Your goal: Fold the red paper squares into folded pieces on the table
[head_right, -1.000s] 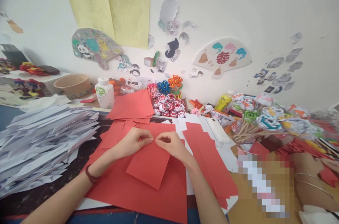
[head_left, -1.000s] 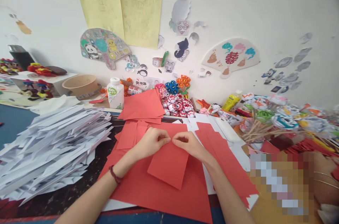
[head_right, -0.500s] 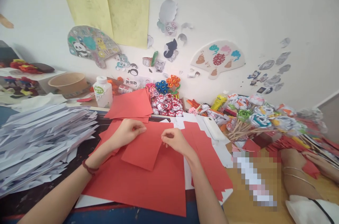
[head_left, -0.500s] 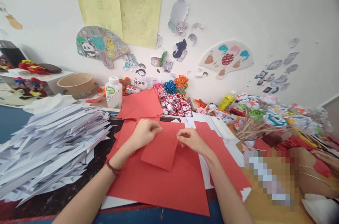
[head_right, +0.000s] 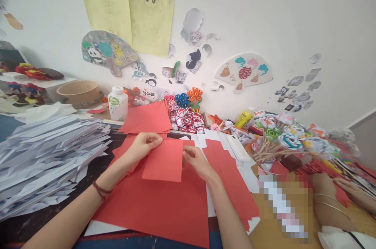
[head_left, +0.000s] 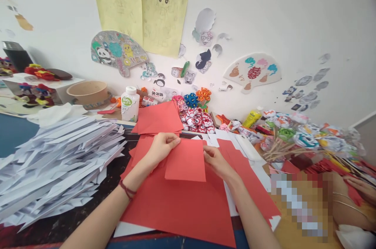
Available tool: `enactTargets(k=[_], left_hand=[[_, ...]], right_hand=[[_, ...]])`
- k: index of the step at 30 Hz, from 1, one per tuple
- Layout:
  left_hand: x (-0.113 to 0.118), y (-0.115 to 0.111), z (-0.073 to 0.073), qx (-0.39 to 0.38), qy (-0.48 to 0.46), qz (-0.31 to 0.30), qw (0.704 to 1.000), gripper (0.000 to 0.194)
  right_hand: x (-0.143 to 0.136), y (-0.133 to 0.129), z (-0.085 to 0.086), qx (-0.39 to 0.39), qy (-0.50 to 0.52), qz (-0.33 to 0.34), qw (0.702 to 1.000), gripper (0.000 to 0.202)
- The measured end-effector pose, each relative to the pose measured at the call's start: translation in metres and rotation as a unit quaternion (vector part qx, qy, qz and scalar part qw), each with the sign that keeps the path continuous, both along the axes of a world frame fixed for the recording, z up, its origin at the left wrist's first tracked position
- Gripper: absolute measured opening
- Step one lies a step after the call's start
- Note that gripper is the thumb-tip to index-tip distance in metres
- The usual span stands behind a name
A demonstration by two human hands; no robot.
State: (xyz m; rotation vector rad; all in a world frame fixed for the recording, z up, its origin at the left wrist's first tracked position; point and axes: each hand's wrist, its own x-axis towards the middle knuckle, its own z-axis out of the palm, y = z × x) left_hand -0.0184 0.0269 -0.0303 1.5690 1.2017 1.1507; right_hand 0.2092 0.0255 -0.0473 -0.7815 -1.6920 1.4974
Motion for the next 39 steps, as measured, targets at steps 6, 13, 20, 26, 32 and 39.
enactTargets(k=[6,13,20,26,32,39], left_hand=[[0.010,-0.010,0.005,-0.090,-0.118,-0.032,0.988,0.036],[0.014,-0.012,-0.001,-0.176,-0.227,-0.084,0.954,0.033],[0.014,-0.011,-0.004,-0.182,-0.253,-0.102,0.945,0.029],[0.018,-0.014,0.004,-0.134,-0.215,-0.030,0.967,0.031],[0.012,-0.004,-0.006,-0.021,-0.056,0.057,0.997,0.032],[0.015,-0.009,-0.007,0.221,0.303,0.188,0.908,0.035]], right_hand=[[0.000,-0.001,-0.006,-0.006,0.032,0.034,0.999,0.056],[0.001,0.000,-0.007,-0.024,0.052,0.041,0.998,0.058],[0.002,-0.001,0.000,-0.037,0.070,0.050,0.996,0.049],[0.004,0.002,0.002,-0.054,0.054,-0.001,0.997,0.021],[0.008,0.010,-0.005,-0.048,0.040,-0.091,0.994,0.021],[0.007,0.010,-0.005,0.004,-0.006,-0.170,0.985,0.026]])
